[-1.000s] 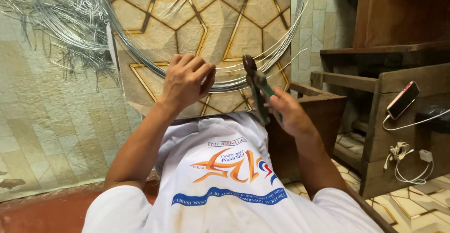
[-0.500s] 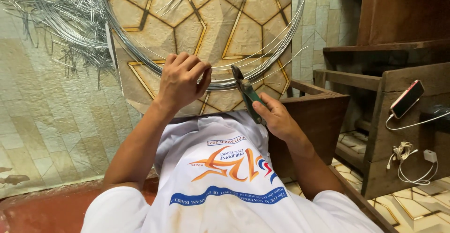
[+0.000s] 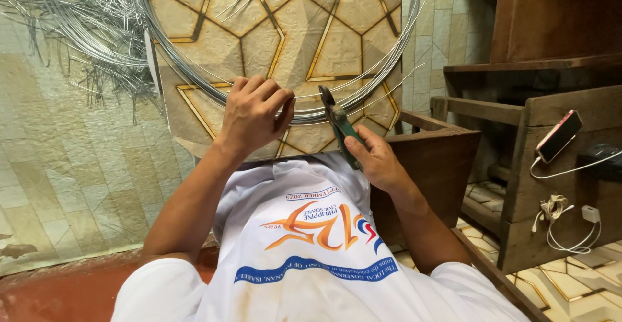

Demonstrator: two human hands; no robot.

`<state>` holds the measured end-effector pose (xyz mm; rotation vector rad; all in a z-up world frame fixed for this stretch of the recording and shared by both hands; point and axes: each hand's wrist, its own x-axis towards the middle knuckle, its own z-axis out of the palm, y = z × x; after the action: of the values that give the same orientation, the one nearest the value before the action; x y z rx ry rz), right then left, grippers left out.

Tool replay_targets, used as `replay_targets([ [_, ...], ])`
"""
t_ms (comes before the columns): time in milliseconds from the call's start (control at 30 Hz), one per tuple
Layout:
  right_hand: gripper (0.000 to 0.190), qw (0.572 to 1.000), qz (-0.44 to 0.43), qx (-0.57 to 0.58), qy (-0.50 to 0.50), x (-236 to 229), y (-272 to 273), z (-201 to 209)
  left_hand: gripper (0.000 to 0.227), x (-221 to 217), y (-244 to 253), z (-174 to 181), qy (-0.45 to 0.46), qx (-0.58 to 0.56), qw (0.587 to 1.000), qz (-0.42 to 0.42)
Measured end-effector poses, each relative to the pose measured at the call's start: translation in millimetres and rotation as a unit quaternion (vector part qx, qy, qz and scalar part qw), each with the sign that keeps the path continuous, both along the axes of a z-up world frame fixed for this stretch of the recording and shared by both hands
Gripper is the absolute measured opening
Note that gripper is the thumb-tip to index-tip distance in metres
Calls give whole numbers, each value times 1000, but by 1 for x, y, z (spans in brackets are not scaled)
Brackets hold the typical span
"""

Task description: Cutting and shaping small segments of metal wire from a coil using wire cutters

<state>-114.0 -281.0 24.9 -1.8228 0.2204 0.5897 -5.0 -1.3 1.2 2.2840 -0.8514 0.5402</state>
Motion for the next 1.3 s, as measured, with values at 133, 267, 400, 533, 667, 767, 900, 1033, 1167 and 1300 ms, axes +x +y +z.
replay_targets([
  [133, 27, 1000, -3, 3, -8, 2, 6, 7, 6, 0, 1, -4, -4, 1, 1000, -1],
  [267, 27, 1000, -5, -6, -10, 2, 8, 7, 6, 0, 1, -3, -1, 0, 1000, -2],
  [400, 27, 1000, -5, -13, -6, 4, 7, 6, 6, 0, 2, -4, 0, -1, 1000, -1],
  [533, 27, 1000, 2, -24, -16, 3, 6, 0, 7, 0, 2, -4, 8, 1, 1000, -4],
  [667, 26, 999, -23, -44, -3, -2, 12, -2, 8, -1, 0, 1, 9, 20, 1000, 4],
  [767, 26, 997, -34, -69, 3, -4, 15, -5, 8, -4, -5, 8, 0, 60, 998, 24],
  [900, 26, 994, -46, -93, 10, -4, 24, -4, 8, -10, -25, 20, 0, 85, 995, 49],
  [1033, 31, 994, -68, -79, -8, -2, 26, -5, 9, -14, -44, 11, 14, 79, 996, 47],
  [1167, 46, 995, -37, -87, 27, 6, 19, 0, 2, -17, -53, -7, 45, 72, 996, 22],
  [1300, 40, 996, -14, -71, 46, -2, 3, -23, 5, -16, -53, -6, 44, 75, 996, 4],
])
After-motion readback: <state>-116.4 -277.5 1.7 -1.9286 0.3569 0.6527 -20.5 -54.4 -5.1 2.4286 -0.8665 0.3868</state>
